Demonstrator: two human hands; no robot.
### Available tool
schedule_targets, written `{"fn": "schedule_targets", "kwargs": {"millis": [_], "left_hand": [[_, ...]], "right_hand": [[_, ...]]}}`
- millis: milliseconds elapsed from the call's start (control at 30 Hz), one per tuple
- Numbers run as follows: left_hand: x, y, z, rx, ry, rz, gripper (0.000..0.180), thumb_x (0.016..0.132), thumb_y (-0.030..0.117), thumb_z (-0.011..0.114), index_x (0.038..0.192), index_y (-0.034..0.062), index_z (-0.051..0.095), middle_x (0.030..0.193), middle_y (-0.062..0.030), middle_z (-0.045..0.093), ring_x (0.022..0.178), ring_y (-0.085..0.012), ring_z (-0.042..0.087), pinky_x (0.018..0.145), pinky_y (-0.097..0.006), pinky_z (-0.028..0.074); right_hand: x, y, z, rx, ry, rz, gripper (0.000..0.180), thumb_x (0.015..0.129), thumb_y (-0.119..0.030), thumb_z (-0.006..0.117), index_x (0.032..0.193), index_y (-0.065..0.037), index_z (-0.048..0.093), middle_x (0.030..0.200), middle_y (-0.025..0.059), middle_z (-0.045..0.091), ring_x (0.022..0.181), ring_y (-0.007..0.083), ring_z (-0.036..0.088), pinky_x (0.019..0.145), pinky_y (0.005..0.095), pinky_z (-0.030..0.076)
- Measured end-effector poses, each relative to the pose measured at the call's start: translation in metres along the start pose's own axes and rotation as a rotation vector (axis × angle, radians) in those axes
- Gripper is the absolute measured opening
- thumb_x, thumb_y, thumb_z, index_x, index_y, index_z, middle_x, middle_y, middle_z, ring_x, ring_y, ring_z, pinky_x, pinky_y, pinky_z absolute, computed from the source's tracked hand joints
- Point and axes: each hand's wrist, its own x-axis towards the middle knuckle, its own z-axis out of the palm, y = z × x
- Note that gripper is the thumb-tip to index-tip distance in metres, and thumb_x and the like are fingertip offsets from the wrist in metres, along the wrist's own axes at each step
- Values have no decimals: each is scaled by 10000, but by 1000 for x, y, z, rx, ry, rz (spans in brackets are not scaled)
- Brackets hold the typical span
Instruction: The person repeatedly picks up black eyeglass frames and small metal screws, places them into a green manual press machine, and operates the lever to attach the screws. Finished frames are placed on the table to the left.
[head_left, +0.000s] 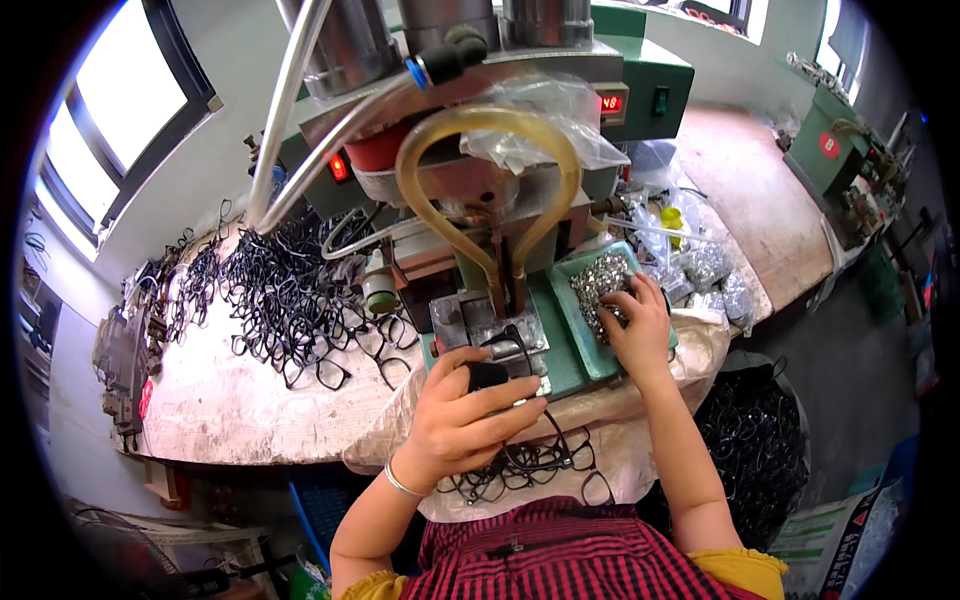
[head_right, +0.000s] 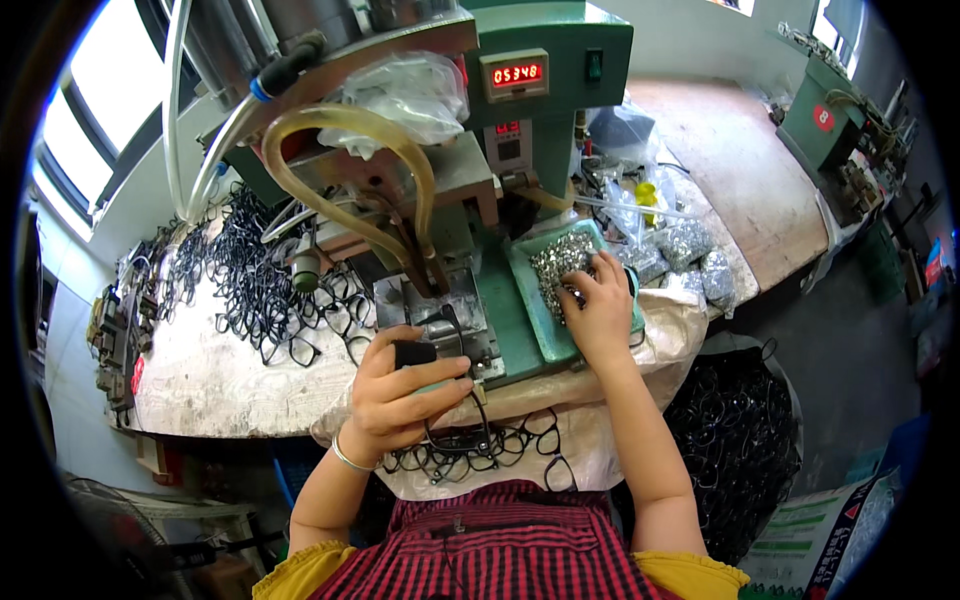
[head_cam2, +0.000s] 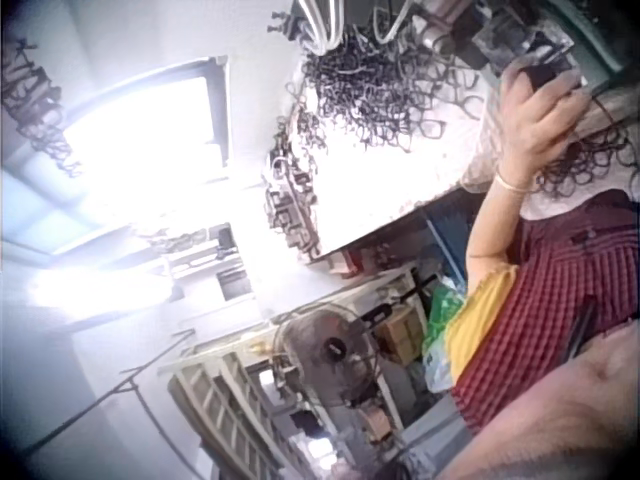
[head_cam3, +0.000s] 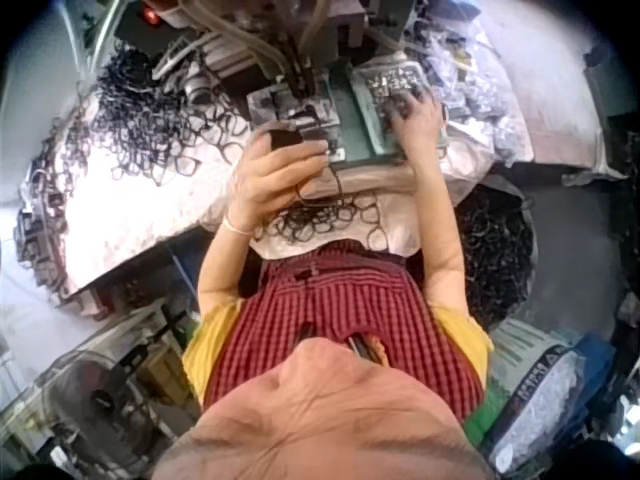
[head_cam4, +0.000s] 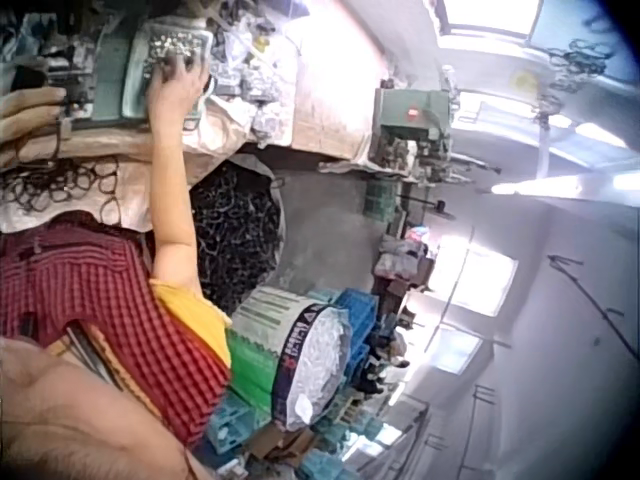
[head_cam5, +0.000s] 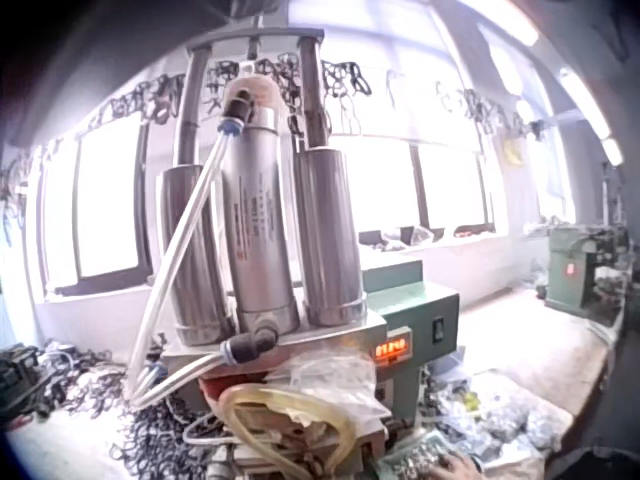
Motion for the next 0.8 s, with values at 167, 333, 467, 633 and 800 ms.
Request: {"fn": "schedule_targets", "kwargs": {"millis": [167, 333, 467, 633, 800], "left_hand": [[4, -2, 4, -7, 20, -8, 212, 731, 126, 768, 943, 133, 765, 1038, -35, 745, 807, -208, 637, 872, -448, 510], [-13, 10, 6, 63, 15, -91, 298, 743, 91, 775, 1038, 120, 739, 1116, -60, 730, 975, -254, 675, 942, -478, 491], [-76, 47, -23, 160, 115, -339, 332, 744, 11, 740, 1070, 64, 703, 1173, -157, 698, 1055, -314, 673, 953, -421, 493], [-144, 40, -72, 552, 719, -935, 111, 855, -5, 695, 966, 4, 696, 965, -136, 711, 905, -287, 651, 871, -372, 495], [-154, -54, -126, 810, 401, -842, 44, 847, 34, 709, 888, 37, 726, 1052, -102, 697, 928, -285, 615, 917, -389, 452]], "right_hand": [[20, -5, 20, 86, 70, -77, 122, 761, -171, 735, 847, -88, 709, 1068, 128, 654, 1115, 329, 588, 824, 444, 518], [51, -34, 52, -153, -56, -56, 147, 772, -145, 664, 886, -52, 670, 1097, 167, 638, 1144, 368, 574, 863, 477, 520], [15, -19, 17, -114, 19, -153, 132, 754, -90, 658, 862, -15, 675, 1184, 222, 631, 1193, 395, 557, 955, 459, 487], [-20, 17, -11, 934, 181, 546, 177, 948, -97, 646, 1052, 19, 728, 944, 51, 712, 878, 108, 633, 831, 256, 494], [12, 5, 45, 1071, 146, 523, 135, 897, -54, 705, 1024, -9, 707, 925, 14, 689, 845, 93, 620, 784, 218, 477]]}}
